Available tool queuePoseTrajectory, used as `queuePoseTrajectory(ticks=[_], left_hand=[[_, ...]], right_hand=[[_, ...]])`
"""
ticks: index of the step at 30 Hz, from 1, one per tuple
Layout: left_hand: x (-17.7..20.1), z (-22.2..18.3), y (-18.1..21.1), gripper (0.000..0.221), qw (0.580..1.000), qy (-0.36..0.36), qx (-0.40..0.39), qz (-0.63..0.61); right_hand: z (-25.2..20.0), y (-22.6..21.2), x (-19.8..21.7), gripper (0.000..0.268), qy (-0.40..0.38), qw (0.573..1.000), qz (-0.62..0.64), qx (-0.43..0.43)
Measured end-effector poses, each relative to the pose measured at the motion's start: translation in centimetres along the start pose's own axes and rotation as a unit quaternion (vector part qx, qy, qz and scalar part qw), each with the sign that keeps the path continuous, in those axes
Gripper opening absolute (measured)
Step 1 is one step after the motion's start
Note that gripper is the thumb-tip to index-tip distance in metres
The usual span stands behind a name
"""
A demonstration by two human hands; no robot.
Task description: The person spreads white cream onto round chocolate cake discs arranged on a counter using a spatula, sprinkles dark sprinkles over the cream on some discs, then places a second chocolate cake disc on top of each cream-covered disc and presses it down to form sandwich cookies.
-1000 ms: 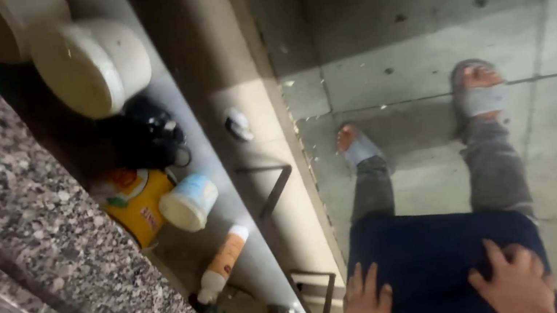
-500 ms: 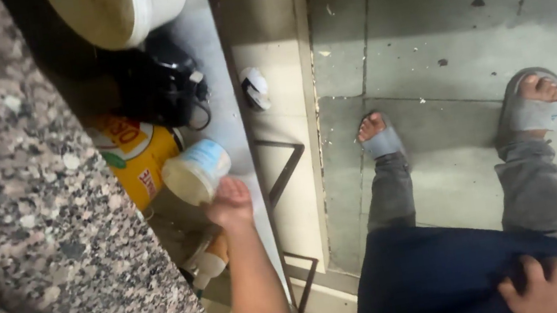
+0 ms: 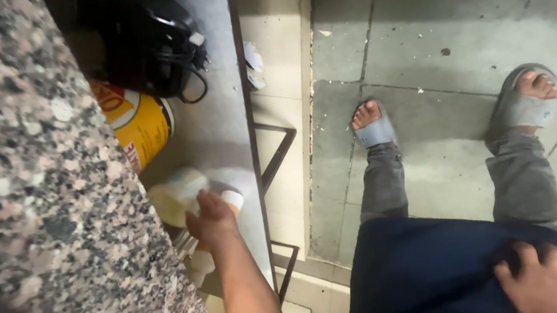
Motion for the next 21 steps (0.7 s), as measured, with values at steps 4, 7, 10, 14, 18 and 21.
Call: queuePoseTrajectory(ticks=[4, 7, 10, 14, 18, 21], left_hand=[[1.7, 2.7, -1.6, 0.066, 0.992, -0.050, 0.030, 0.113], [3.7, 4.2, -4.2, 0.041, 0.741, -0.649, 0.172, -0.022], [3.6, -2.3, -6.3, 0.029, 0.887, -0.318, -0.014, 0.335], [2.5, -5.0, -7.9, 0.035, 0.818, -0.279, -0.014, 0.503], [-1.2, 6.4, -9.7, 0.049, 0.855, -0.400, -0.031, 0.327], [-15.7, -2.6, -9.8, 0.070, 0.892, -0.336, -0.038, 0.300]], right_hand=[[-0.4, 0.1, 0.3, 0.063, 0.007, 1.000, -0.001, -0.004], [-0.5, -0.1, 1.5, 0.054, -0.008, 1.000, 0.018, 0.004], [0.2, -0.5, 2.6, 0.069, -0.037, 0.998, 0.040, 0.017], [0.3, -0.5, 2.0, 0.070, -0.043, 0.999, 0.014, -0.008], [-0.2, -0.1, 0.6, 0.059, -0.002, 0.999, 0.032, -0.012], [0.6, 0.0, -1.0, 0.072, -0.033, 0.999, -0.029, -0.027]])
Point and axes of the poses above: each hand's wrist, its own z-axis towards the middle knuckle, its own x-axis out of the back of the hand, y = z × x, the point moved 4 cm from there along z, towards the middle knuckle, and after that the axes turned 3 degrees about -x, right-handed, at the moved point
